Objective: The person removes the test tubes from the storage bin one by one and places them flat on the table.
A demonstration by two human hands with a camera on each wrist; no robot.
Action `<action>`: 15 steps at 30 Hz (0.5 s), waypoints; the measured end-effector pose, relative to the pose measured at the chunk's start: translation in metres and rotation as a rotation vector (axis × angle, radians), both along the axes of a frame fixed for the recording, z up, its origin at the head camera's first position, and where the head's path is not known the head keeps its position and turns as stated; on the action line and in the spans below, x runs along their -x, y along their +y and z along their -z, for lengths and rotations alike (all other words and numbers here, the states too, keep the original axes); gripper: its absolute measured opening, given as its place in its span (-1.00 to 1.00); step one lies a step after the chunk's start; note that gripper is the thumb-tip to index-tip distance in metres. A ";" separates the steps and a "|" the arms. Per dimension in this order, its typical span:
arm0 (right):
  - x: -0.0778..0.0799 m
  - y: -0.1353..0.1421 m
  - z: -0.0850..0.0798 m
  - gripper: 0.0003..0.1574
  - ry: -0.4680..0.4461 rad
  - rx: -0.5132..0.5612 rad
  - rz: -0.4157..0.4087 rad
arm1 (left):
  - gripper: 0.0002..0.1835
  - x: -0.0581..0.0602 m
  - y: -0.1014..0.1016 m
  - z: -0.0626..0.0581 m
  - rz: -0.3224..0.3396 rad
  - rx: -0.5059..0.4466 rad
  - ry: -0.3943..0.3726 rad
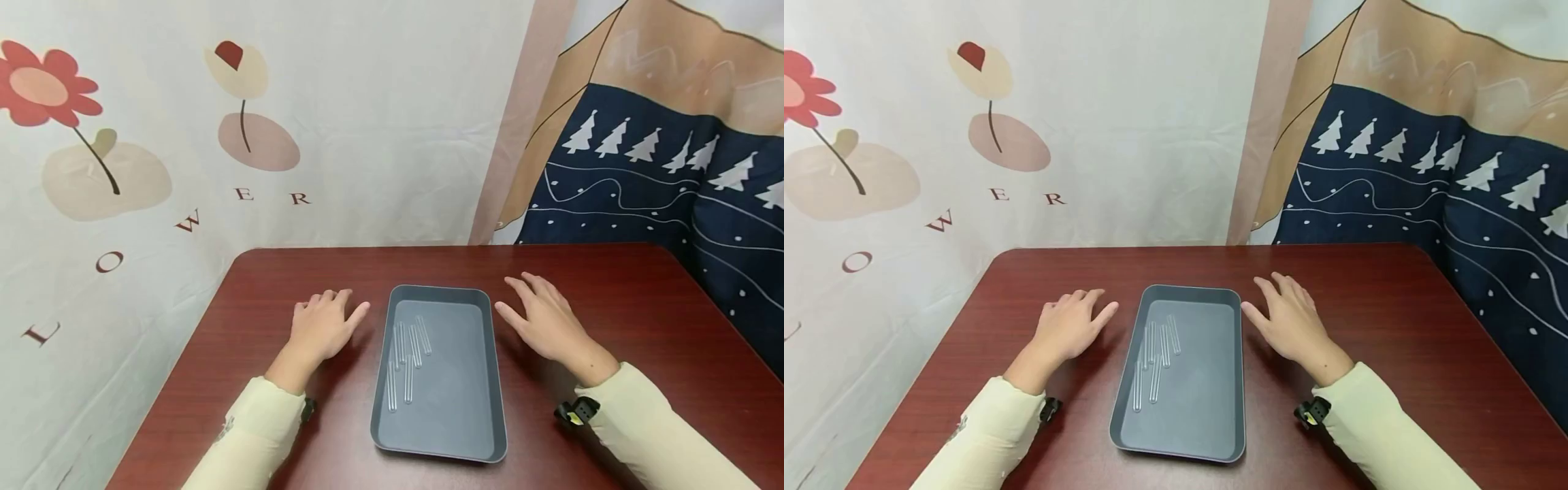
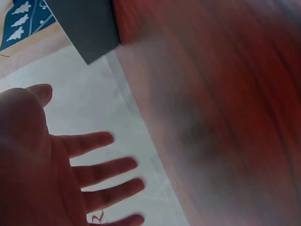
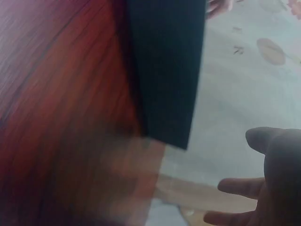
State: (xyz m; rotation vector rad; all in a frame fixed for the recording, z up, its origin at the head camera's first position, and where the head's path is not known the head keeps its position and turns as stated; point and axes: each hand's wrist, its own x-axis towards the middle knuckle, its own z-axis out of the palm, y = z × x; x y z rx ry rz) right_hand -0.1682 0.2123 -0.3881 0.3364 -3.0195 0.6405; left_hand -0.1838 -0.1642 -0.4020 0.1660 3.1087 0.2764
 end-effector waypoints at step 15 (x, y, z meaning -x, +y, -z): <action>-0.014 -0.058 -0.018 -0.76 0.034 0.102 -0.137 | -0.50 -0.006 0.030 0.005 0.143 -0.091 -0.144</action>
